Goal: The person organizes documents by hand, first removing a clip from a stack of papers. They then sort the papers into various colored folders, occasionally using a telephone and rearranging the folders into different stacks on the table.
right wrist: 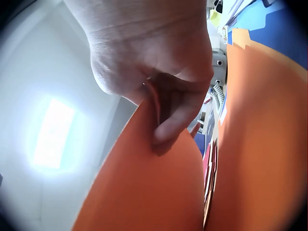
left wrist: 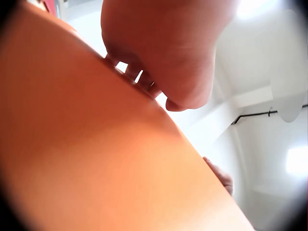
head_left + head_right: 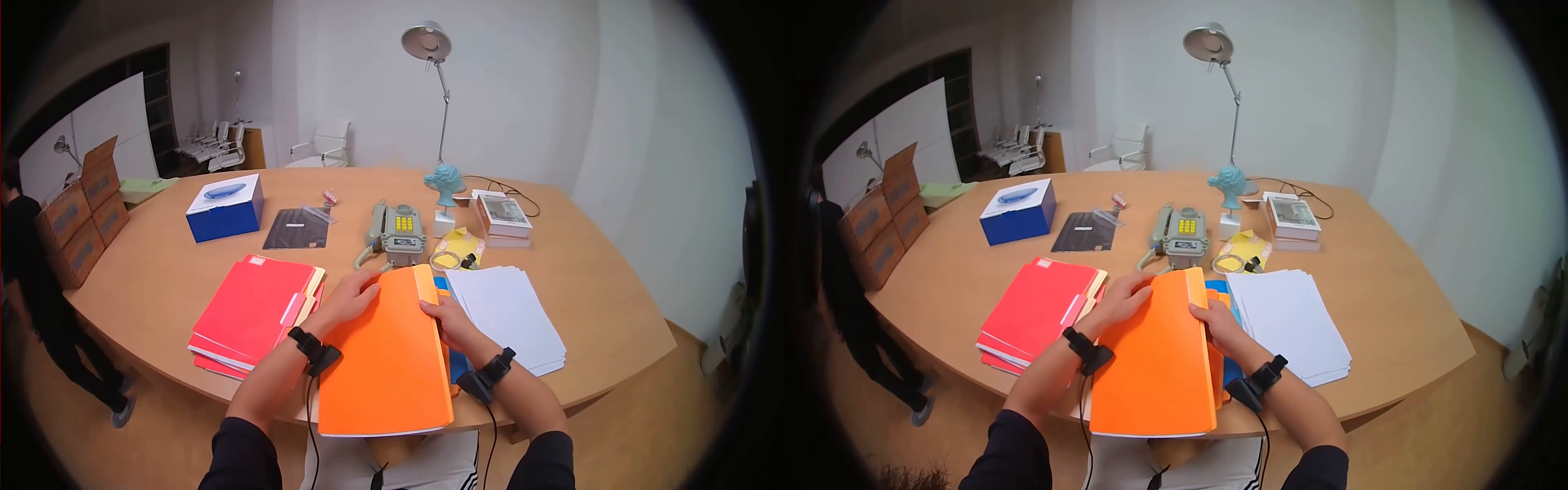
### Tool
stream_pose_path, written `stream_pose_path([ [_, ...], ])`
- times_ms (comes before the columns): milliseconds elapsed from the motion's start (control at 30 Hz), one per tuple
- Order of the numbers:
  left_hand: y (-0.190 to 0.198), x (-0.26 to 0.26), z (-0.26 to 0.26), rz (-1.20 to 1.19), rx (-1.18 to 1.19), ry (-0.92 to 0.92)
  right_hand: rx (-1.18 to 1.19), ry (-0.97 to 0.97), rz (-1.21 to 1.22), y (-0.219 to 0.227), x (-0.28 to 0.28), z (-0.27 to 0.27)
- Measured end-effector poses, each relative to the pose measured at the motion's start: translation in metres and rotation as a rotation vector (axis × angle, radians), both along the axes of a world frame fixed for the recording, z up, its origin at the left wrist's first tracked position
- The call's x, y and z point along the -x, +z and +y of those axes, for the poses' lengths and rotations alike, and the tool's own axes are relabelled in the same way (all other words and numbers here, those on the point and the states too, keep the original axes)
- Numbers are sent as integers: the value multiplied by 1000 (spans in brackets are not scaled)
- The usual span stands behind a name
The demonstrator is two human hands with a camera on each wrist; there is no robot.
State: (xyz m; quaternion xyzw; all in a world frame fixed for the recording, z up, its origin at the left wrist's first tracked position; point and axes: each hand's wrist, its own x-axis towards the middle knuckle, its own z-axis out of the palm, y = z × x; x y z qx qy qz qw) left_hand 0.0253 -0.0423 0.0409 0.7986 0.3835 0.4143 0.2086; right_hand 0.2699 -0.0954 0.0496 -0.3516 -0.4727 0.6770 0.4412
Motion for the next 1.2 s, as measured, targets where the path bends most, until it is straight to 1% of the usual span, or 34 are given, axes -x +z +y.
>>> stream_pose_path([
  [33,-5,1,1,-143,85,-25,17,-7,16,-1,-1,1],
  [67,-13,2,4,-146,89,-28,20,-10,14,-2,-2,1],
  [100,-22,3,9,-284,103,-66,14,-33,5,-3,-1,2],
  [133,-22,2,8,-423,117,-103,8,-55,-5,-2,1,1],
  [267,-28,2,0,-371,210,-56,29,-115,-24,4,10,-9],
  [333,-35,0,2,-508,260,-62,37,-158,-29,7,16,-13],
  [367,-38,1,4,-511,266,-59,44,-157,-32,6,18,-13],
  [433,-41,3,8,-811,298,-123,-35,-147,-63,5,19,-14],
  [467,-40,4,7,-887,320,-45,-31,-148,-66,5,20,-14],
  [500,-41,6,11,-888,324,-45,-56,-162,-100,3,20,-14],
  [567,-54,16,29,-1174,373,-187,-82,-179,-135,0,20,-11],
  [600,-60,23,39,-1200,358,-91,-82,-177,-149,-2,19,-9],
  [633,-49,26,35,-1200,360,-93,-82,-175,-164,-5,18,-7],
  [700,-21,33,19,-1333,438,-11,-98,-183,-204,-20,13,5],
  [733,-36,48,34,-1285,350,-96,-116,-187,-243,-26,10,10],
  [767,-52,65,50,-1063,284,86,-116,-187,-245,-28,7,12],
  [833,-77,88,73,-1263,30,-644,-273,-187,-562,-26,-1,17],
  [867,-75,92,67,-1262,30,-644,-273,-187,-561,-15,-4,13],
  [933,-68,102,50,-1348,151,-642,-618,-213,-1026,5,-13,9],
  [967,-64,107,39,-1393,211,-637,-618,-210,-1027,9,-20,16],
  [1033,-61,111,25,-1488,328,-626,-600,-231,-1159,11,-38,39],
  [1067,-64,111,27,-1495,325,-623,-602,-224,-1165,10,-48,53],
  [1133,-71,108,33,-1557,241,-373,-813,-246,-1316,3,-67,83],
  [1167,-72,109,34,-1562,239,-372,-815,-243,-1319,3,-73,93],
  [1200,-76,119,25,-1509,248,-345,-848,-158,-1431,3,-78,104],
])
